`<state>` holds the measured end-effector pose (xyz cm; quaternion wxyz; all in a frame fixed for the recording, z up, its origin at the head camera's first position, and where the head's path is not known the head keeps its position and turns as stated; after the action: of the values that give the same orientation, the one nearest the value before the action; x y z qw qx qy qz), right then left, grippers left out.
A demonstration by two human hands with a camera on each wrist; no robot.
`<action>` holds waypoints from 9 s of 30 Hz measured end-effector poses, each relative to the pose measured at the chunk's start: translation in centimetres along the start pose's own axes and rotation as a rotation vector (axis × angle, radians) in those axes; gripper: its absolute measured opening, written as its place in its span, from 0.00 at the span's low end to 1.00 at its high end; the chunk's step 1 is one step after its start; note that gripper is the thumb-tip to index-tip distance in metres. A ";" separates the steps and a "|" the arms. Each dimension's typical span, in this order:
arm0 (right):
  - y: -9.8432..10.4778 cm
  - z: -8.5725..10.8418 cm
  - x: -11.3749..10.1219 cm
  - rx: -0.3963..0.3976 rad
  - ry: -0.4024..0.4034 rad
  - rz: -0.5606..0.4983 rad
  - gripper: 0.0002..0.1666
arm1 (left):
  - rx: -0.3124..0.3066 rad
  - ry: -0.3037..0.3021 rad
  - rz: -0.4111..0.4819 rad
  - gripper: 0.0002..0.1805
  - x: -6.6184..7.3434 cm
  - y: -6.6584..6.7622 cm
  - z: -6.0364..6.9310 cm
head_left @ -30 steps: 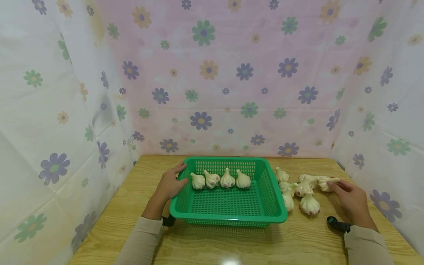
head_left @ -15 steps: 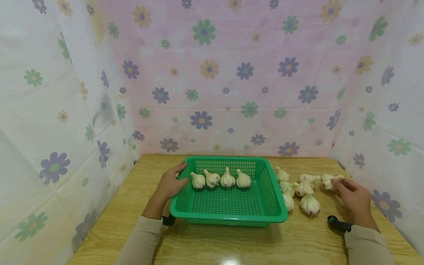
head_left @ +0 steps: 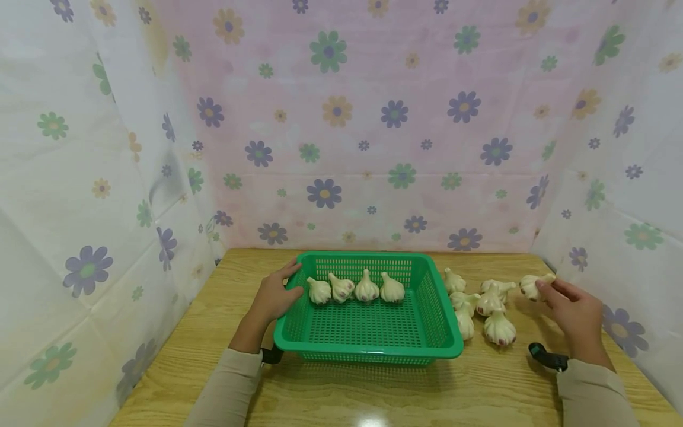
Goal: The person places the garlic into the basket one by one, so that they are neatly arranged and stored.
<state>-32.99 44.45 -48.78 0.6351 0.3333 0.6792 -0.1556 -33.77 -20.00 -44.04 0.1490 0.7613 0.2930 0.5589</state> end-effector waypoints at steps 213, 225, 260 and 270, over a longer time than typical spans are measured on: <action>-34.2 23.6 -18.0 -1.106 0.582 0.385 0.09 | 0.028 -0.032 -0.046 0.36 0.3 0.0 0.0; -34.2 23.3 -17.6 -1.120 0.622 0.413 0.15 | 0.023 -0.016 -0.044 0.36 0.0 -0.1 -0.1; -33.6 22.7 -17.7 -1.072 0.760 0.462 0.15 | 0.032 -0.026 -0.032 0.36 -0.1 -0.1 -0.1; -34.0 23.1 -17.3 -1.067 0.801 0.530 0.20 | 0.030 -0.027 -0.038 0.36 -0.2 -0.1 0.0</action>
<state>-38.07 0.58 -42.60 0.4300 0.1628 0.7398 0.4912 -33.87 -20.03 -44.21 0.1519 0.7651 0.3137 0.5414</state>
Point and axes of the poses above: each hand's wrist, its own z-axis away from the middle knuckle, its own y-axis out of the back of the hand, x = y × z, the point moved 3 cm from there along -z, towards the middle knuckle, and after that the axes turned 15 degrees about x, right-handed, at the moved point
